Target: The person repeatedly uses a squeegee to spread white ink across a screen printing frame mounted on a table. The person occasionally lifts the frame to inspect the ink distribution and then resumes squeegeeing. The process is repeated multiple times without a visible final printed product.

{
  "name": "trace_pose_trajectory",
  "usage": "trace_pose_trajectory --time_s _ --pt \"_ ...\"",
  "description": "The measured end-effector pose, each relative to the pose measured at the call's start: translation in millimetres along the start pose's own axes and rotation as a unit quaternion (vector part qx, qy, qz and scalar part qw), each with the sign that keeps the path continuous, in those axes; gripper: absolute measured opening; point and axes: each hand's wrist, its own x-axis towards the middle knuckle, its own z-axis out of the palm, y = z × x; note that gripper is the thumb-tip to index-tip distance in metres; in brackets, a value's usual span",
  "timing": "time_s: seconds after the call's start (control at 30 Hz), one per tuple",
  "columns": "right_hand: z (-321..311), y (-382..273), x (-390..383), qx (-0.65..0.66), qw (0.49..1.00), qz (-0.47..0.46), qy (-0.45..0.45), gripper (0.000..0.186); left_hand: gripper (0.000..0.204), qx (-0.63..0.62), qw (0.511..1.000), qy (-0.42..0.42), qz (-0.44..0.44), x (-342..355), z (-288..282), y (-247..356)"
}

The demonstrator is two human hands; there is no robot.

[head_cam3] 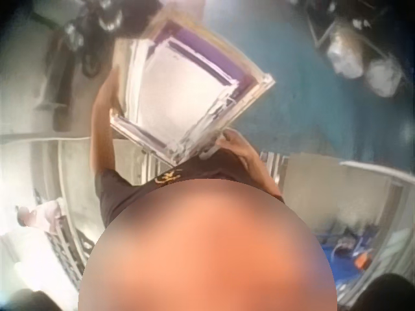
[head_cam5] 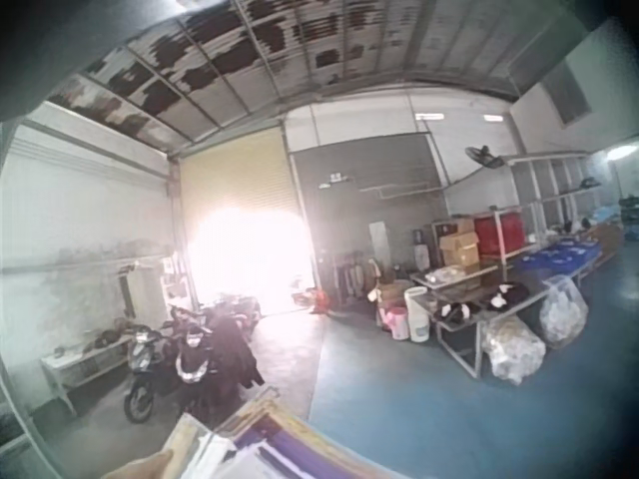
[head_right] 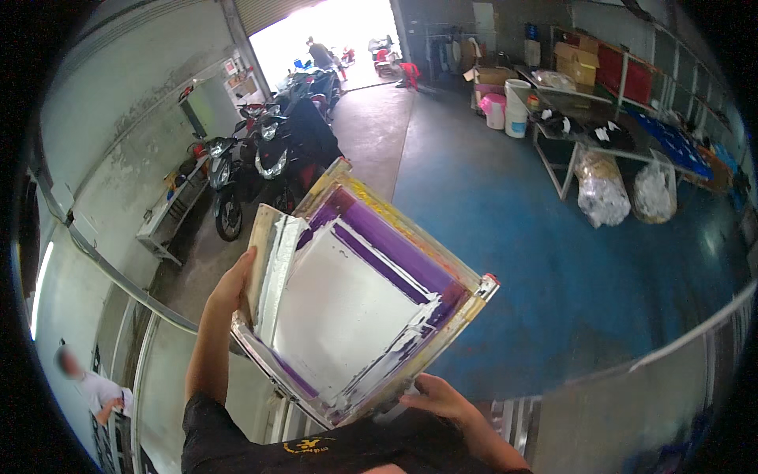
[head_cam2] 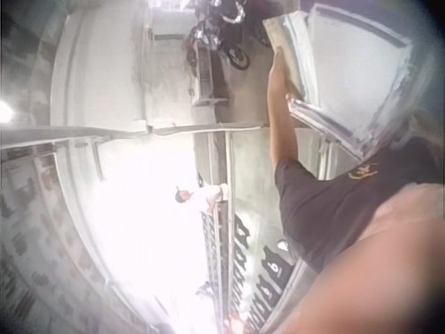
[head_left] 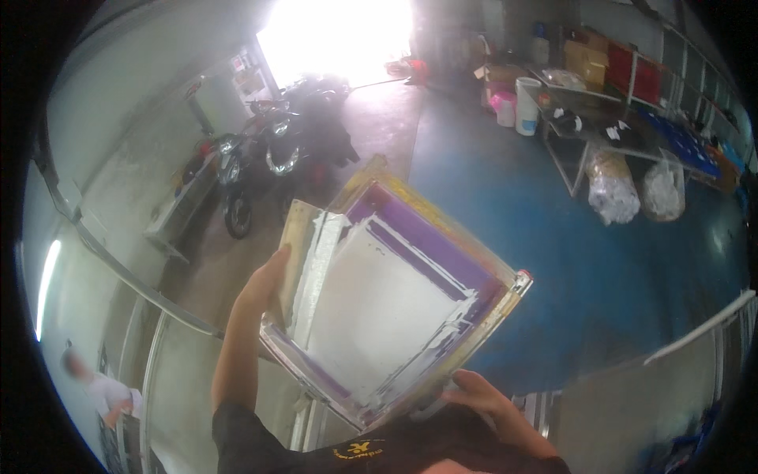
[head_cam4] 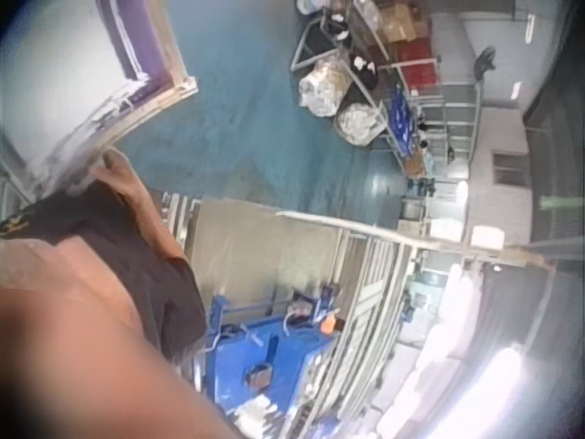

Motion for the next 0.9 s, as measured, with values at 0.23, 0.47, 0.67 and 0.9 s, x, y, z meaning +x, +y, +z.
trace_pose_trajectory --time_s 0.23,0.47,0.67,0.9 --pt "234.6 6.1 -32.3 0.006 0.999 0.038 -0.021 0.045 0.071 -0.040 0.998 0.023 0.051 -176.2 -196.6 -24.2" --pt "247.6 -9.0 -90.5 -0.067 0.980 0.032 0.182 0.065 0.066 0.000 0.995 -0.099 -0.008 -94.9 -128.8 9.1" --pt "271.1 91.6 -142.0 0.388 0.824 -0.059 0.410 0.082 0.072 0.055 0.972 -0.225 -0.041 -40.9 -3.5 27.0" --pt "209.2 138.8 -171.5 0.338 0.590 0.059 0.731 0.062 0.076 0.140 0.940 -0.309 -0.025 31.4 161.4 56.3"
